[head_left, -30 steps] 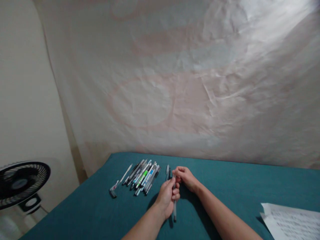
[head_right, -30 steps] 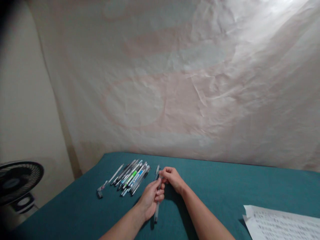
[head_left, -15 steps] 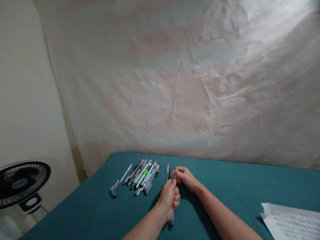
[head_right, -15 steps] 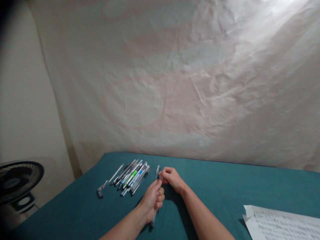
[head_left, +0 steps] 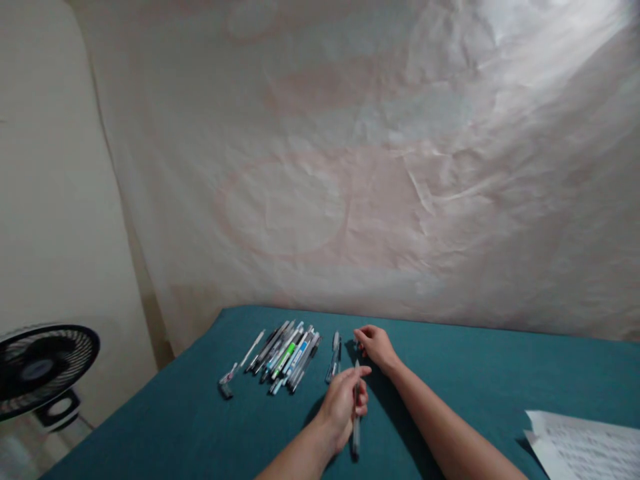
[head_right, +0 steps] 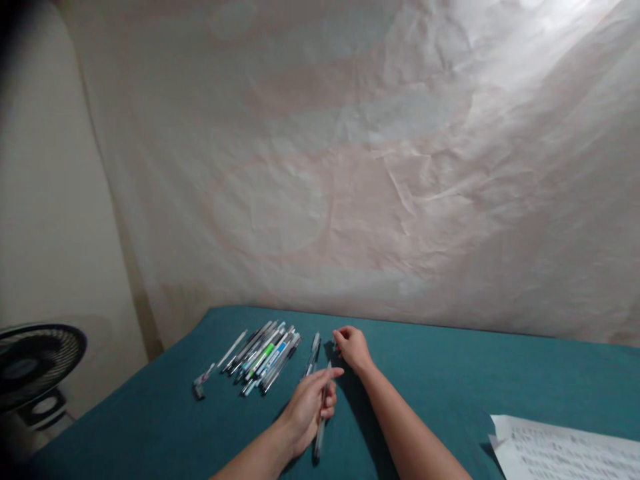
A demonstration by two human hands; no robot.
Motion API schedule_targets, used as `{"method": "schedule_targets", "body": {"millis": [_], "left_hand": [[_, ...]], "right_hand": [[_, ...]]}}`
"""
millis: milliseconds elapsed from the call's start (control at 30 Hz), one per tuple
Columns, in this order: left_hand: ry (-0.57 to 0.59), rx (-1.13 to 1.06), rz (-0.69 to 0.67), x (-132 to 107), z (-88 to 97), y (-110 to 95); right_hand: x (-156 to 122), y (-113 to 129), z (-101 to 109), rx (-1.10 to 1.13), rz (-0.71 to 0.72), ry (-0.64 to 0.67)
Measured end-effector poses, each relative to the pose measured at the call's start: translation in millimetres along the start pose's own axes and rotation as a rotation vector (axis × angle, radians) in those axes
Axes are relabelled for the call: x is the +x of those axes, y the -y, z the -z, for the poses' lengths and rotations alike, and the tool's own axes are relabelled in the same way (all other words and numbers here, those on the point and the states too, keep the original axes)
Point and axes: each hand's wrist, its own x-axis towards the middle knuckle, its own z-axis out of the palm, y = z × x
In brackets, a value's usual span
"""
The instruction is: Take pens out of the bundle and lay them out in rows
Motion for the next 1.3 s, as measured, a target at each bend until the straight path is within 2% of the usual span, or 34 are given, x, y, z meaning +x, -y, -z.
{"method": "schedule_targets", "body": {"millis": [300, 533, 1067, 1300], "left_hand": [[-0.04, -0.02, -0.009, 2, 0.1, 1], [-0.018, -0.037, -0.017, 2, 1.5, 2], [0.022, -0.004, -0.065, 1, 2.6, 4], [0.015, -0.029, -0.065, 0, -0.2, 1]], "right_hand": [[32, -13, -13, -0.22, -0.006, -0.036], [37, -13, -12, -0.289, 0.019, -0.032], [5, 0, 2, -0.191, 0.045, 0.023], [-32, 15, 13, -0.104, 0.001, 0.137]]}}
